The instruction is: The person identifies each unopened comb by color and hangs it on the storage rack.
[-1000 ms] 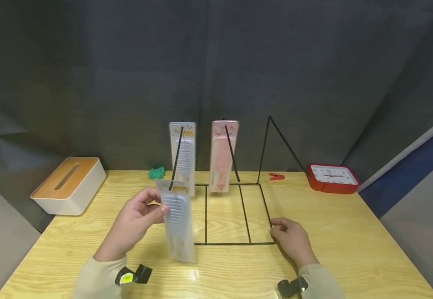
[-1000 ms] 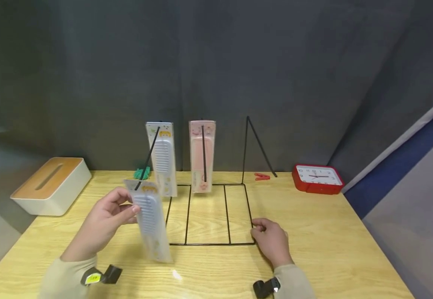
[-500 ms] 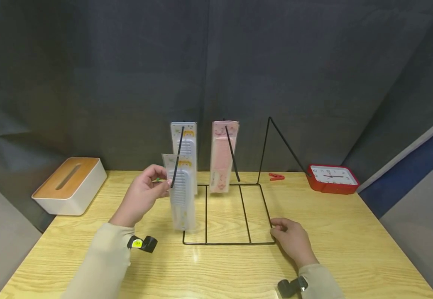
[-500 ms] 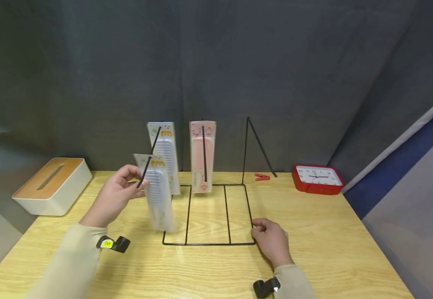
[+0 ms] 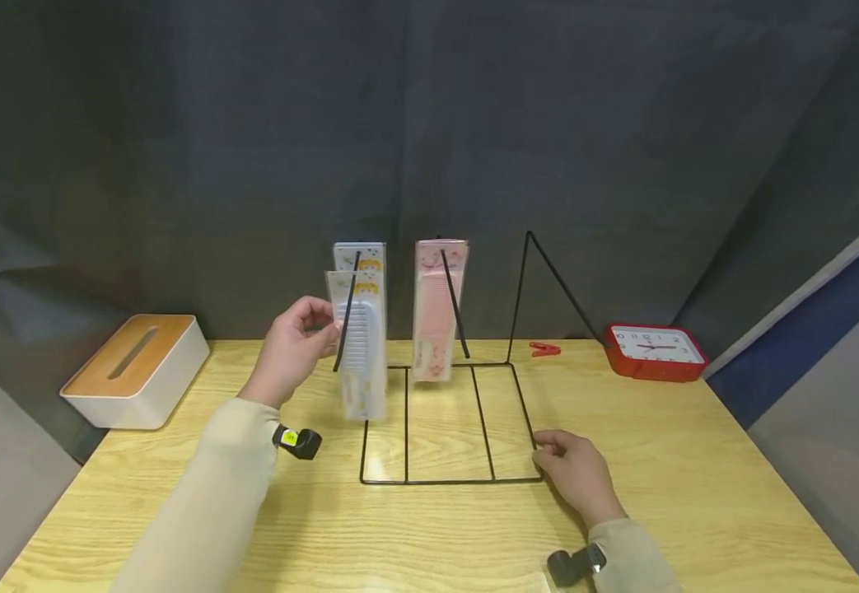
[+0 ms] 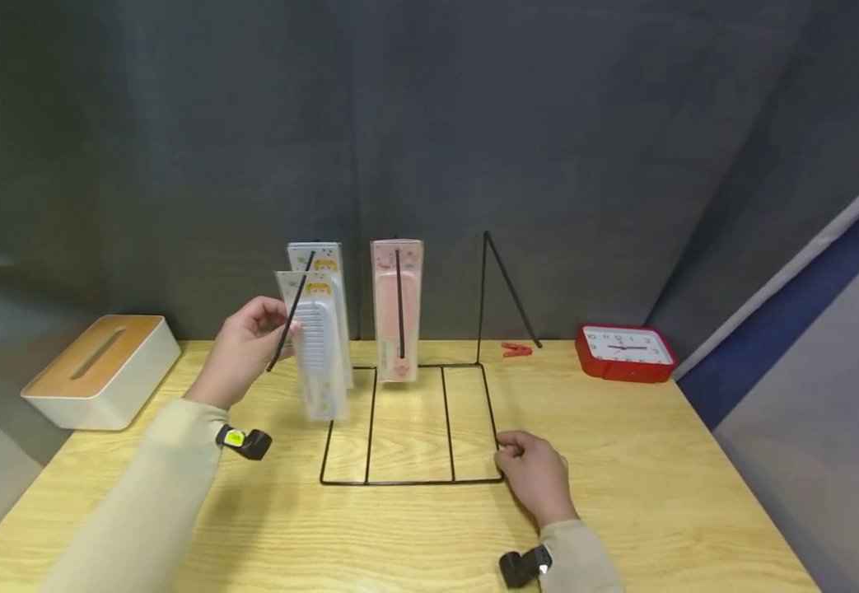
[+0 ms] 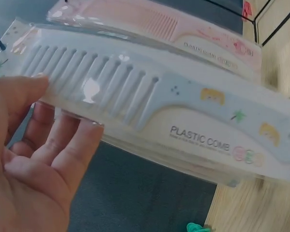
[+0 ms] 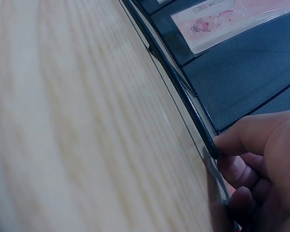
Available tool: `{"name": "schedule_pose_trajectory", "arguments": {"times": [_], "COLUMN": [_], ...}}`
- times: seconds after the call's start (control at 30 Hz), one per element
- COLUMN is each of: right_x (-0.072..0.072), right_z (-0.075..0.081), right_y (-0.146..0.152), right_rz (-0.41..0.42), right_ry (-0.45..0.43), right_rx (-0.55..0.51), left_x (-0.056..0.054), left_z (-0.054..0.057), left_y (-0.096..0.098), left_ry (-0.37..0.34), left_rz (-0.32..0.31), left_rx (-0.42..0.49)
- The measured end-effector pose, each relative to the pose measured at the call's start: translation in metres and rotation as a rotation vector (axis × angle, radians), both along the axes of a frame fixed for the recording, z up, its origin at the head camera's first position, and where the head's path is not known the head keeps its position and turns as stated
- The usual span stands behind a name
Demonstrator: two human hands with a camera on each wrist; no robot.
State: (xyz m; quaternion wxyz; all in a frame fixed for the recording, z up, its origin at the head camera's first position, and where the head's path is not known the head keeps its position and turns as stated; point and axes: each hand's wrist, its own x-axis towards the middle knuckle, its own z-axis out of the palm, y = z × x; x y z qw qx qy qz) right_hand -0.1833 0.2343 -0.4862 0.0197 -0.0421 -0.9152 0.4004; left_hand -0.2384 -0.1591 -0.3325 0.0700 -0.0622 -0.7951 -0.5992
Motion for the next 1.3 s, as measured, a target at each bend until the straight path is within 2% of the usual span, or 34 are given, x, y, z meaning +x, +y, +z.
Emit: {"name": "schedule_pose_trajectory", "arguments": {"times": [0.13, 0.23, 0.4, 0.57, 0.97, 1.2, 1.3], "right_x": [-0.001, 0.000, -0.001, -0.002, -0.003, -0.001, 0.004], "right_z": [-0.001, -0.001, -0.001, 0.000, 0.001, -0.001, 0.000], "right_y": [-0.001, -0.001, -0.003, -0.006, -0.011, -0.006, -0.002], "right_rz": [-0.002, -0.001, 0.012, 0.022, 0.009, 0.020, 0.021], "right_ry": [0.007, 0.005, 0.006, 0.022, 0.012, 0.010, 0.033], "right_rx": [0.003, 0.000, 0.001, 0.006, -0.008, -0.055, -0.058], "left_x": [-0.016, -0.023, -0.033, -0.038, -0.035, -0.029, -0.022], "left_z": [0.002, 0.003, 0.004, 0.003, -0.001, -0.005, -0.009], "left_y": [0.001, 0.003, 0.006, 0.005, 0.005, 0.005, 0.003], "left_ry": [-0.023, -0.021, 0.005, 0.037, 0.053, 0.084, 0.085], "left_rz": [0.057, 0.097, 0.152, 0.196, 0.273, 0.258, 0.238], "left_rx": [-0.023, -0.019, -0.005, -0.037, -0.132, -0.123, -0.112]}}
